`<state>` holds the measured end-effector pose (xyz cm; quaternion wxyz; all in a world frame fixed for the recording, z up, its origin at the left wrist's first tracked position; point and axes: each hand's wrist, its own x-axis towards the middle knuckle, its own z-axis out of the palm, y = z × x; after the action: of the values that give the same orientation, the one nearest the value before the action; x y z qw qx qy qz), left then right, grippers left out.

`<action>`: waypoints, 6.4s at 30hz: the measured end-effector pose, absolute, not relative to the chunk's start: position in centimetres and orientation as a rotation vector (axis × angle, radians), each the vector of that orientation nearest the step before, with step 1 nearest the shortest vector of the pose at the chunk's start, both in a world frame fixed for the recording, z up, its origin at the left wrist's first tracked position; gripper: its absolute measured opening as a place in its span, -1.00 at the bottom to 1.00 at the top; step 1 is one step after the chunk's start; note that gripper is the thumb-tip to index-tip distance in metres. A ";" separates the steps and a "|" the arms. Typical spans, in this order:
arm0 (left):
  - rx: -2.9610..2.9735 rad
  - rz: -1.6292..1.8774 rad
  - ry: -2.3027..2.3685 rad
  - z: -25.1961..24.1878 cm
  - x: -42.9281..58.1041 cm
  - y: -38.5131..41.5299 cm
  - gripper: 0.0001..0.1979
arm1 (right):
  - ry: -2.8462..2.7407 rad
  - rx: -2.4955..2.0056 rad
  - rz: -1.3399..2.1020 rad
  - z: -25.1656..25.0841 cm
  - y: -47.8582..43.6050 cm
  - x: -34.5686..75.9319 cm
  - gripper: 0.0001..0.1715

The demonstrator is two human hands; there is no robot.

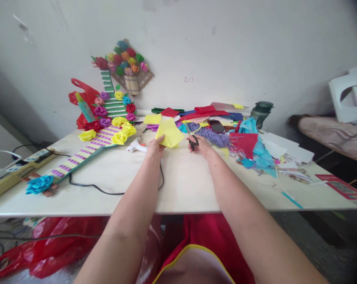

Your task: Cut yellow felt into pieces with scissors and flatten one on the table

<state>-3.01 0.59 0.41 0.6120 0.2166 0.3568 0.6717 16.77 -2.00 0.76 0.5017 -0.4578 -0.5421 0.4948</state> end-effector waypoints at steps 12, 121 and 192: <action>0.497 1.625 0.774 0.7 -3.2 0.3 -0.79 | -1.547 -1.029 1.366 0.7 -2.4 18.5 -0.59; 0.379 1.611 0.734 0.3 -2.7 0.7 -0.71 | -1.564 -1.132 1.254 -0.5 -1.5 17.2 -0.74; 0.402 1.475 0.759 0.5 -2.0 0.2 -0.70 | -1.612 -1.037 1.275 0.1 -2.0 17.2 -0.70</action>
<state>-2.00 0.23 0.54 0.6575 0.1774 0.3350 0.6511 17.23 -2.01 0.07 0.4075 -0.4115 -0.6394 0.5057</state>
